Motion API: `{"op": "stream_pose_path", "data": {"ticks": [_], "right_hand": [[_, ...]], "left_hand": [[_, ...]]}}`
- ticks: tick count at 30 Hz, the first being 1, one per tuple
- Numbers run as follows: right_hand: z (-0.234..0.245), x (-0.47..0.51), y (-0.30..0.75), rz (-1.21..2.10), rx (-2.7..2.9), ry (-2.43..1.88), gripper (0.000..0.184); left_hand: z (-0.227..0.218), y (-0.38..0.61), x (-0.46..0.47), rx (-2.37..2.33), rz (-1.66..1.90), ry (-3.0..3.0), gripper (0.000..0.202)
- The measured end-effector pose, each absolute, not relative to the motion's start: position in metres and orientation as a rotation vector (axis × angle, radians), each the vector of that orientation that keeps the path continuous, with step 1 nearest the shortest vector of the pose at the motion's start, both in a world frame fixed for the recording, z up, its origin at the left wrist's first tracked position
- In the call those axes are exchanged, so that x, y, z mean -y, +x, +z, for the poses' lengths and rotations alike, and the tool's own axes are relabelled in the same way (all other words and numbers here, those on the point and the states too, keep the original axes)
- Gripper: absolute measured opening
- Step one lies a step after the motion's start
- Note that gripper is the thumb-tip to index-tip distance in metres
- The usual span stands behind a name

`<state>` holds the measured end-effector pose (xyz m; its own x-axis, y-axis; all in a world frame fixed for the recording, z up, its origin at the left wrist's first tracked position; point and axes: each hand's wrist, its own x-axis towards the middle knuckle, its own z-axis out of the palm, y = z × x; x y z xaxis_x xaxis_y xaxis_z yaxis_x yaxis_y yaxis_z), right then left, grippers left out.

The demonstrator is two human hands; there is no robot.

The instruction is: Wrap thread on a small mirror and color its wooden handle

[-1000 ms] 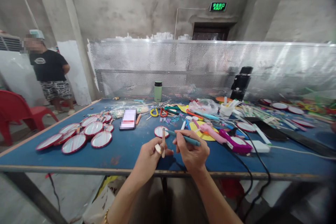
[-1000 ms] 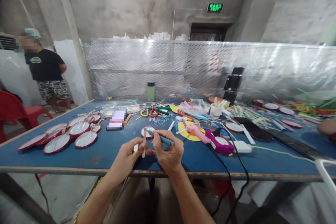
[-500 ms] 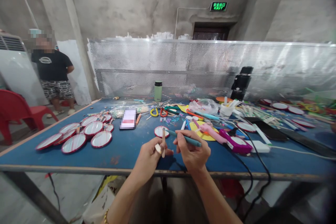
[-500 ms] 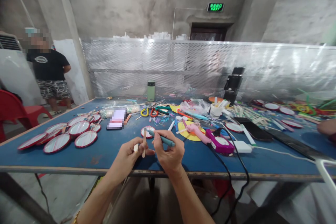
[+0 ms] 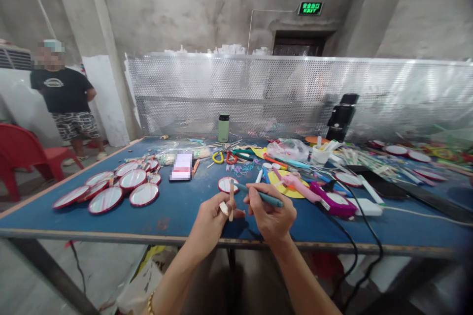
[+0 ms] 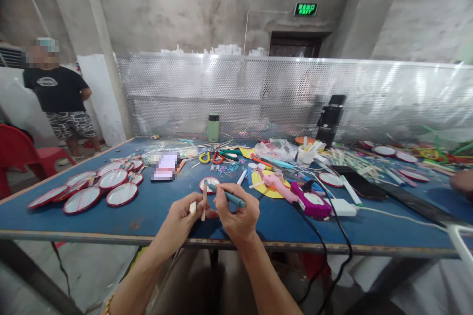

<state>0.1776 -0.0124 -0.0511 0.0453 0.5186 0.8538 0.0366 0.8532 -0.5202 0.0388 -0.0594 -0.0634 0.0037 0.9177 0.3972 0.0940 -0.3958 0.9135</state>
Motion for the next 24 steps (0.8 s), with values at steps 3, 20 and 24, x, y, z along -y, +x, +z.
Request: {"op": "stream_pose_path", "data": {"ticks": [3, 20, 24], "right_hand": [[-0.0508, 0.0127, 0.1781, 0.374, 1.512, -0.469, 0.008], [-0.05, 0.0125, 0.179, 0.384, 1.472, -0.491, 0.008], [-0.0502, 0.0124, 0.1784, 0.375, 1.478, -0.489, 0.008]], "left_hand": [[-0.0629, 0.0385, 0.0594, -1.072, 1.475, 1.571, 0.027], [-0.0633, 0.038, 0.06, -1.062, 1.478, 1.55, 0.032], [-0.0624, 0.0375, 0.0609, -1.047, 1.481, 1.534, 0.032]]}}
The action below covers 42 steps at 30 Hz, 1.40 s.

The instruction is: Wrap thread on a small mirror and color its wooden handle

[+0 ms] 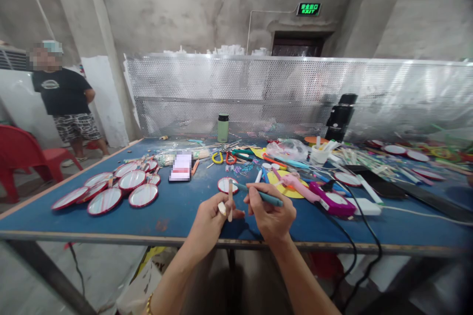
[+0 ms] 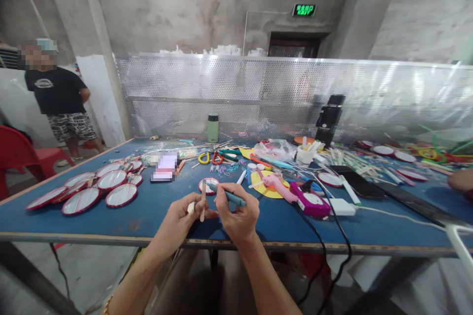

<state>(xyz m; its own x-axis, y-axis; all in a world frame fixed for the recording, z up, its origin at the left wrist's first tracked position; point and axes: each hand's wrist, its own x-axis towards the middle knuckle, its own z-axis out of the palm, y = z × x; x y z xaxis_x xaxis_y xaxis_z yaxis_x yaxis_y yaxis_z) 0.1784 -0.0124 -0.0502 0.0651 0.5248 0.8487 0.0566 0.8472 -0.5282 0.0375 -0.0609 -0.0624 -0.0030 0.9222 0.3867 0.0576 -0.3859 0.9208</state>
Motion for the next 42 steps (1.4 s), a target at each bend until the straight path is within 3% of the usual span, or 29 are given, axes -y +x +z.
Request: {"op": "stream_pose_path", "data": {"ticks": [42], "right_hand": [[-0.0502, 0.0143, 0.1766, 0.35, 1.46, -0.496, 0.009]], "left_hand": [[-0.0607, 0.0386, 0.0605, -1.088, 1.488, 1.576, 0.034]]}}
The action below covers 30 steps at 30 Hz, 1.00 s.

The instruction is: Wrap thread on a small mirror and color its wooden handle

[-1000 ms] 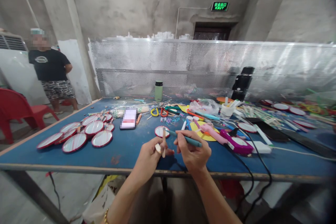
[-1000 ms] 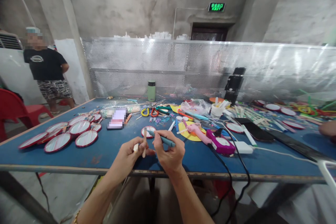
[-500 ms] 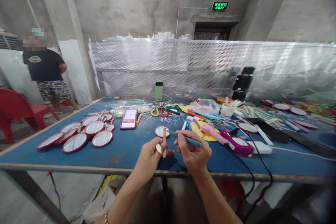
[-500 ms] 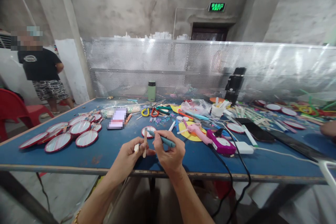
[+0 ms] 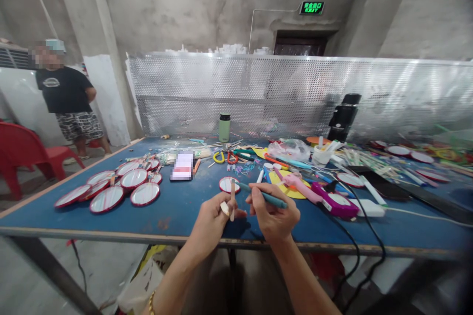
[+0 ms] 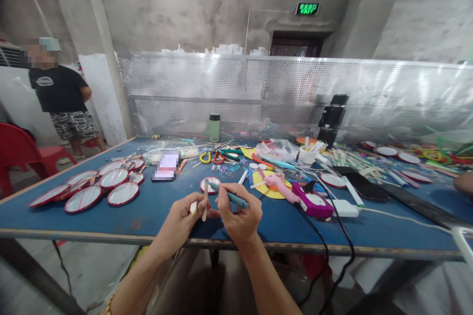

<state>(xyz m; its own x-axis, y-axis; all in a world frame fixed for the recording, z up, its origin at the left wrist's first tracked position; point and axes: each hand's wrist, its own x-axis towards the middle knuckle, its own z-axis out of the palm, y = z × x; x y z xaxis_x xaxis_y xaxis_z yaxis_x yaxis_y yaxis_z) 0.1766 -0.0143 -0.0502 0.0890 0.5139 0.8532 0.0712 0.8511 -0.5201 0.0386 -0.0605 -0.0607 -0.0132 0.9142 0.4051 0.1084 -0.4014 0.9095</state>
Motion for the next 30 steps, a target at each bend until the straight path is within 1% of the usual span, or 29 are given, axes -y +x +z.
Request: {"op": "stream_pose_path", "data": {"ticks": [8, 22, 30], "right_hand": [[-0.0445, 0.0173, 0.1759, 0.224, 1.584, -0.446, 0.011], [-0.0436, 0.0157, 0.1753, 0.152, 1.602, -0.427, 0.011], [-0.0455, 0.0166, 0.176, 0.178, 1.556, -0.467, 0.011]], "left_hand": [[-0.0587, 0.0387, 0.0614, -1.142, 1.534, 1.659, 0.035], [-0.0602, 0.0386, 0.0606, -1.186, 1.519, 1.694, 0.029], [-0.061, 0.0382, 0.061, -1.184, 1.503, 1.677, 0.03]]}}
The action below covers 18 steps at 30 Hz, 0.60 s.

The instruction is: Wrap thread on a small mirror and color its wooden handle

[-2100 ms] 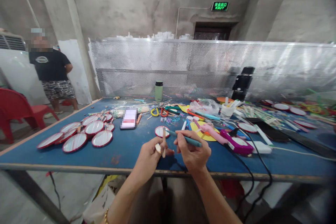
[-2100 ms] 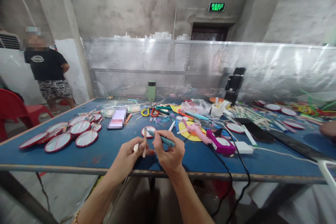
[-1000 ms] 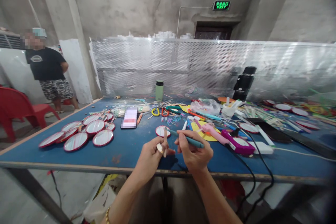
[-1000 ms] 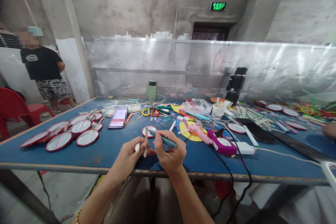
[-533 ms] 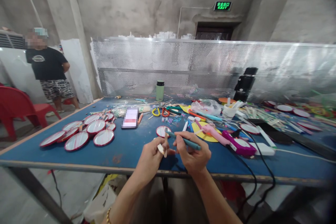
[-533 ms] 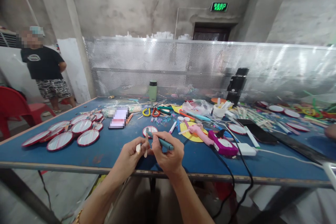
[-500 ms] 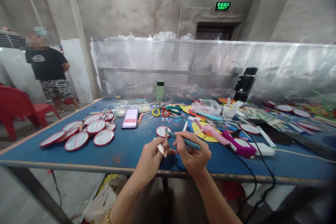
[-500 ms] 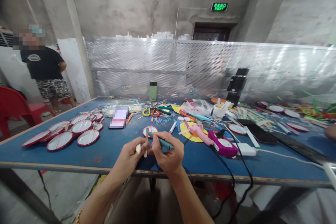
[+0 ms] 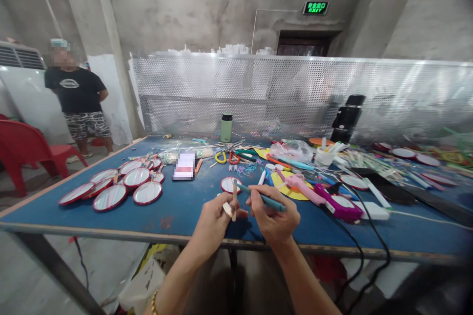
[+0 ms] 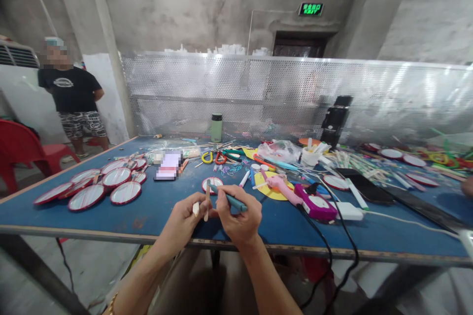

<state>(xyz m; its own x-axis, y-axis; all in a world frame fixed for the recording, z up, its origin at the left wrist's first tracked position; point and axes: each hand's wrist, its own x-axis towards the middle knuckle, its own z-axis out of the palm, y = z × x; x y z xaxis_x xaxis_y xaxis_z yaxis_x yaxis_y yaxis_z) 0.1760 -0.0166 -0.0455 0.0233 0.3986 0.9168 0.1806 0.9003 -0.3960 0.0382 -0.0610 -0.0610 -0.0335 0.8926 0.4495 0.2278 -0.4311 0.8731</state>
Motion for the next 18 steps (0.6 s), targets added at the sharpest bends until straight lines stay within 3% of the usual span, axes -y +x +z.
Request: {"op": "stream_pose_path", "data": {"ticks": [18], "right_hand": [[-0.0466, 0.0159, 0.1758, 0.189, 1.55, -0.466, 0.01]], "left_hand": [[-0.0602, 0.0388, 0.0606, -1.151, 1.518, 1.623, 0.03]]}}
